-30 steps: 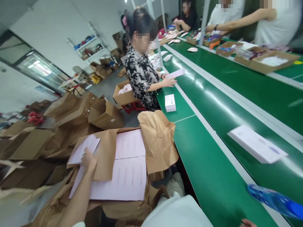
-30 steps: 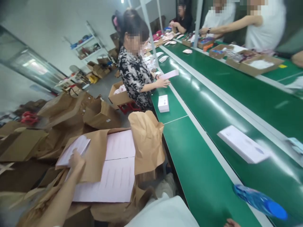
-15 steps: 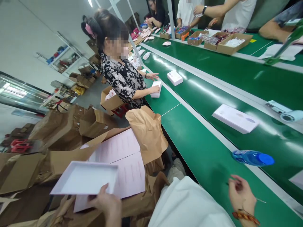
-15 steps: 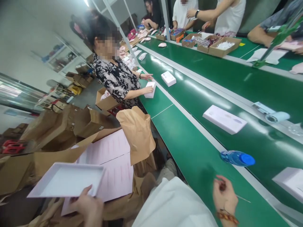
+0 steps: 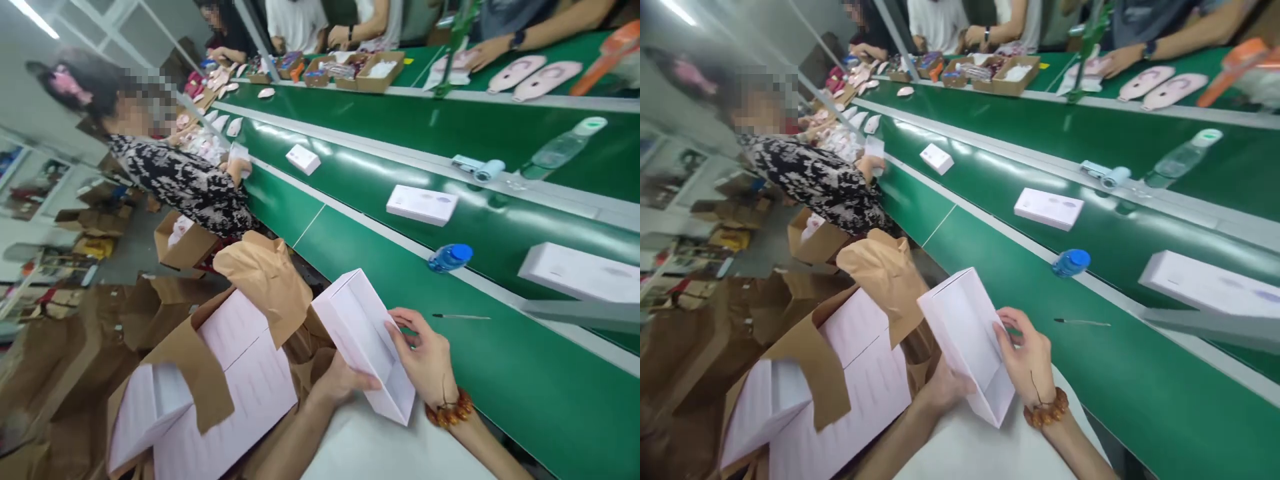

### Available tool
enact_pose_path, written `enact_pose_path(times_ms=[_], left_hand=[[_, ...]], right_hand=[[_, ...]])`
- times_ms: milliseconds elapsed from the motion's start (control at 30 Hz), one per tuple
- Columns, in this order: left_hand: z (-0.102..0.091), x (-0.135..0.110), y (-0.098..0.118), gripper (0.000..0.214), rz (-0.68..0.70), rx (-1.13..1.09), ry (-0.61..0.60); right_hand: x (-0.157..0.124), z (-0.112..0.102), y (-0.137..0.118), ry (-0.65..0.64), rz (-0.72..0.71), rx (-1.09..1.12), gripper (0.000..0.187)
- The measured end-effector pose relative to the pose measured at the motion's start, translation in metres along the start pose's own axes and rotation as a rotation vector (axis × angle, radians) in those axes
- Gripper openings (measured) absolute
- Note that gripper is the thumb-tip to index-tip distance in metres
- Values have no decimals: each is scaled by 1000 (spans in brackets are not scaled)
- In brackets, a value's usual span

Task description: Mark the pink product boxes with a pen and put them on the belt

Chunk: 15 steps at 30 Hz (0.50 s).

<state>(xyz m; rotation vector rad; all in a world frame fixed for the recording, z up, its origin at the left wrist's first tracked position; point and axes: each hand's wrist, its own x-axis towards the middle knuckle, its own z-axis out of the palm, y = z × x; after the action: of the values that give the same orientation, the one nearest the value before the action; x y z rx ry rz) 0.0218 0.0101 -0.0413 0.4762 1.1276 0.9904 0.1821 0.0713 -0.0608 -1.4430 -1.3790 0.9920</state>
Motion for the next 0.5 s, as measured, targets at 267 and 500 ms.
enact_pose_path(times_ms=[267, 500], left_hand=[[17, 16, 6, 122, -31, 439, -90], [30, 19, 24, 106, -121, 616, -184]], right_hand=[[-17, -8, 2, 306, 34, -75, 20], [-16, -21, -5, 295, 46, -42, 18]])
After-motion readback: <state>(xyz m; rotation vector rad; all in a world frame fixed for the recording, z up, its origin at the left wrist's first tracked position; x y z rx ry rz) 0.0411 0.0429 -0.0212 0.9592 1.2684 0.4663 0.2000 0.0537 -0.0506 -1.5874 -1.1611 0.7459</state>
